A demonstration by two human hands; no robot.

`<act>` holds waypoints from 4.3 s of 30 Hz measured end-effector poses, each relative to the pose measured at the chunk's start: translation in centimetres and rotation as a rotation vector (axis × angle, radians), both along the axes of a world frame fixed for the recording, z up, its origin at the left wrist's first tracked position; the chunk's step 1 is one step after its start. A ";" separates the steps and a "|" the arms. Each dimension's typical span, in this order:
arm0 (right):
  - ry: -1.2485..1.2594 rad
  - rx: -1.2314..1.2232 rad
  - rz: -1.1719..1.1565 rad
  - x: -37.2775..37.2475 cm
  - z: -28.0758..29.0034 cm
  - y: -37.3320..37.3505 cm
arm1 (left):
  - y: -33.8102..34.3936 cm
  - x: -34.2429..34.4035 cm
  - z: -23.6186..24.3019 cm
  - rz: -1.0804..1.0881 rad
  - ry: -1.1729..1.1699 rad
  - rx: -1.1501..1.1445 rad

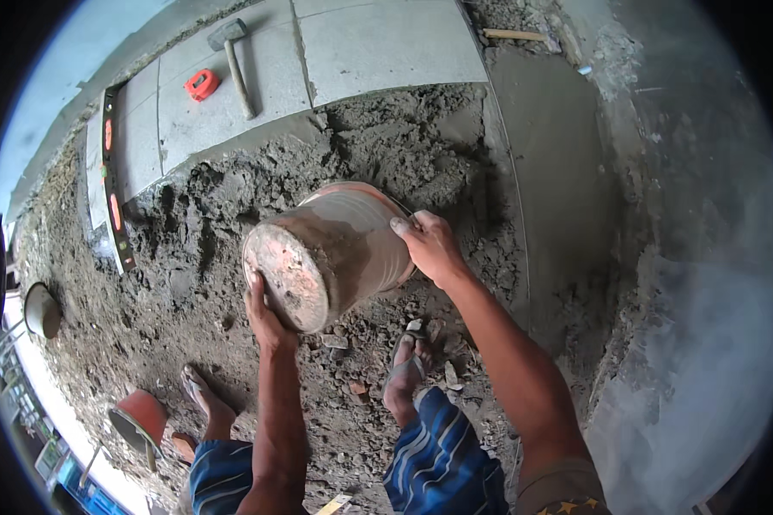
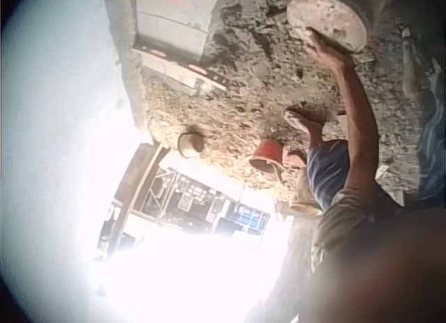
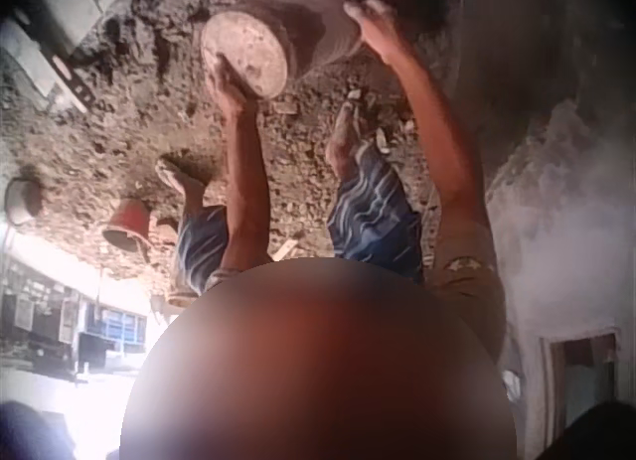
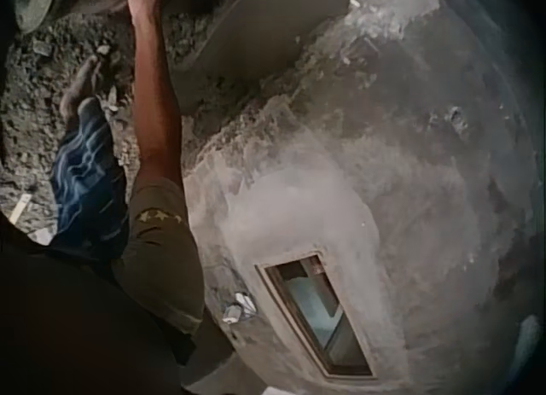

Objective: Apply cement and level it to lay down tiles on a floor.

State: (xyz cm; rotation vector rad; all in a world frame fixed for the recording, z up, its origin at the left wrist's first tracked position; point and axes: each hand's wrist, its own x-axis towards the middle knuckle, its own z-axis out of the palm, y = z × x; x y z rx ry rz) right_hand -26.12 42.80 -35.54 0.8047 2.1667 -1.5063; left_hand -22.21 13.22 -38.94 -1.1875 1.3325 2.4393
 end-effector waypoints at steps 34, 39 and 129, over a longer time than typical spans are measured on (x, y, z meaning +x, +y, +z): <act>0.232 -0.040 0.072 4.3 -5.5 -19.4 | -18.7 -4.7 -4.9 -0.002 0.141 0.062; 0.438 -0.394 -0.021 2.6 5.0 -20.5 | -19.3 -5.0 5.9 0.058 0.405 0.052; 0.217 0.255 0.702 5.3 7.4 -24.5 | -9.0 7.3 4.1 -0.381 0.706 0.071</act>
